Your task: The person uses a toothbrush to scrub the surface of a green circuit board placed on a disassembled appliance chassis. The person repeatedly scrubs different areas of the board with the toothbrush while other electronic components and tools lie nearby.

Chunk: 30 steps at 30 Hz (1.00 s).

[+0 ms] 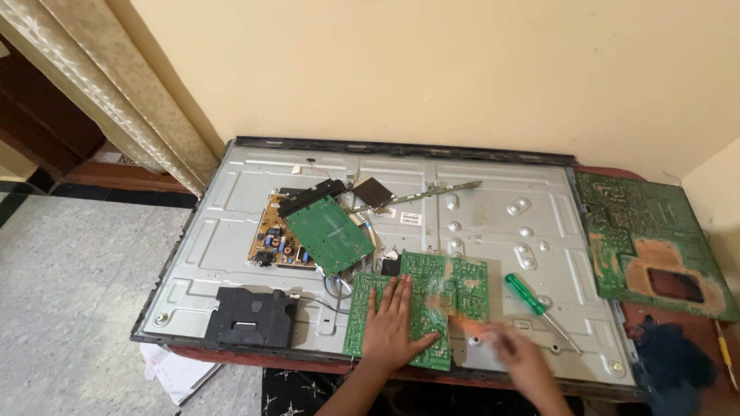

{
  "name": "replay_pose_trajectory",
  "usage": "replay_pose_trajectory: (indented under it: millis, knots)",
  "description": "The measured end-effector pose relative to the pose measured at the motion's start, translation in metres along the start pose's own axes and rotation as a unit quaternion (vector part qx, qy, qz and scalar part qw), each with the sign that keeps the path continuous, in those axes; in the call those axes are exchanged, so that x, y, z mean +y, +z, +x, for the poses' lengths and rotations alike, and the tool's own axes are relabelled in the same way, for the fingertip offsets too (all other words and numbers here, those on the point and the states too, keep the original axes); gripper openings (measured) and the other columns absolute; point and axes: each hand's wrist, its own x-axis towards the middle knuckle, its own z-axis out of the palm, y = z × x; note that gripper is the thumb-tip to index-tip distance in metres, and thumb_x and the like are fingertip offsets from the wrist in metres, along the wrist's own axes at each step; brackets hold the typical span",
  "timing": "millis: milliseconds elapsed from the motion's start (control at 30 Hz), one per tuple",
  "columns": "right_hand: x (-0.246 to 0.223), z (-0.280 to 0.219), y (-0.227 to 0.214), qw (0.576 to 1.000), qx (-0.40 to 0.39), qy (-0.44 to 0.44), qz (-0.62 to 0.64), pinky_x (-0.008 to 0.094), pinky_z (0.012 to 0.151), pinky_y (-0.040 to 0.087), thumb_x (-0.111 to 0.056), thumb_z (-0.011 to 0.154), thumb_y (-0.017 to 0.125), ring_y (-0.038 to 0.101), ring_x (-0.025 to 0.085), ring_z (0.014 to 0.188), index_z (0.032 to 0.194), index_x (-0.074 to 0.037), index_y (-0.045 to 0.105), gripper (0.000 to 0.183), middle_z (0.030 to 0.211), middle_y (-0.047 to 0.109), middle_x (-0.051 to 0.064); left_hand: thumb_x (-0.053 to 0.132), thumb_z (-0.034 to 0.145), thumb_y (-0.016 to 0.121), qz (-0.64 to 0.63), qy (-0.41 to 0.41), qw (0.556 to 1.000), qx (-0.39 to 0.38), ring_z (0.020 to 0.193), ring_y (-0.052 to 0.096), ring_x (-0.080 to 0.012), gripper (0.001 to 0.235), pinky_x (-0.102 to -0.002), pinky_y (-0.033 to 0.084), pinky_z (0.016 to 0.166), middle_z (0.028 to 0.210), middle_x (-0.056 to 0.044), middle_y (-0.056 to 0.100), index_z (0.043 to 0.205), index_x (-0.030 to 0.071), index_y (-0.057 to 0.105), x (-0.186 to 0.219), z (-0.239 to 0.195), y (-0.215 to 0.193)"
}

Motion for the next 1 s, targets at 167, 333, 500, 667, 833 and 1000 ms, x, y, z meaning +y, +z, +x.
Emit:
replay_pose_trajectory:
  millis: [167, 333, 500, 667, 833, 1000]
  knots:
    - [0.010, -0.012, -0.015, 0.994, 0.076, 0.074, 0.017, 0.036, 0.077, 0.057, -0.022, 0.093, 0.061, 0.071, 0.020, 0.082, 0.130, -0.015, 0.070, 0.038, 0.098, 0.079, 0.010, 0.082, 0.084, 0.051, -0.004, -0.006, 1.000, -0.003, 0.158, 0.007, -0.0258, 0.120, -0.055, 0.001, 0.125, 0.171, -0.009, 0.014, 0.162, 0.002, 0.008, -0.001, -0.002, 0.001]
    - [0.018, -0.011, -0.023, 0.971, 0.126, 0.068, -0.193, 0.040, 0.075, 0.057, -0.030, 0.099, 0.065, 0.071, 0.027, 0.075, 0.122, -0.022, 0.073, 0.026, 0.085, 0.079, 0.009, 0.082, 0.084, 0.052, -0.003, -0.006, 1.000, -0.005, 0.156, 0.009, -0.0249, 0.118, -0.054, 0.001, 0.124, 0.170, -0.007, 0.014, 0.161, 0.004, 0.007, 0.001, -0.001, -0.003]
    - [0.042, 0.004, -0.074, 0.836, 0.350, 0.085, -0.413, 0.045, 0.080, 0.054, -0.035, 0.095, 0.072, 0.066, 0.035, 0.091, 0.139, -0.029, 0.073, 0.044, 0.087, 0.073, 0.016, 0.082, 0.083, 0.051, 0.008, -0.020, 0.999, -0.034, 0.157, 0.008, -0.0240, 0.117, -0.053, 0.000, 0.125, 0.171, -0.007, 0.012, 0.162, 0.007, 0.007, 0.004, -0.001, -0.011]
    - [0.069, 0.018, -0.086, 0.828, 0.360, 0.065, -0.425, 0.040, 0.085, 0.054, -0.033, 0.091, 0.076, 0.065, 0.030, 0.093, 0.115, -0.028, 0.081, 0.025, 0.099, 0.077, 0.005, 0.082, 0.084, 0.049, 0.020, -0.027, 0.998, -0.055, 0.157, 0.007, -0.0235, 0.115, -0.054, -0.001, 0.125, 0.170, -0.006, 0.010, 0.162, 0.008, 0.007, 0.006, 0.000, -0.014]
    - [0.058, 0.012, -0.088, 0.849, 0.411, -0.058, -0.326, 0.037, 0.081, 0.053, -0.027, 0.091, 0.073, 0.065, 0.028, 0.087, 0.105, -0.020, 0.079, 0.017, 0.102, 0.076, 0.005, 0.082, 0.085, 0.049, 0.017, -0.016, 0.999, -0.037, 0.157, 0.006, -0.0243, 0.112, -0.055, 0.000, 0.124, 0.170, -0.008, 0.011, 0.162, 0.009, 0.011, 0.006, 0.001, -0.009]
    - [0.009, 0.003, -0.053, 0.943, 0.323, 0.044, 0.061, 0.033, 0.057, 0.037, -0.039, 0.112, 0.057, 0.044, 0.017, 0.060, 0.108, -0.012, 0.081, 0.037, 0.080, 0.072, 0.003, 0.080, 0.085, 0.050, 0.005, 0.004, 1.000, -0.001, 0.157, 0.007, -0.0264, 0.108, -0.057, 0.001, 0.123, 0.171, -0.010, 0.012, 0.161, 0.009, 0.020, 0.002, -0.001, -0.002]
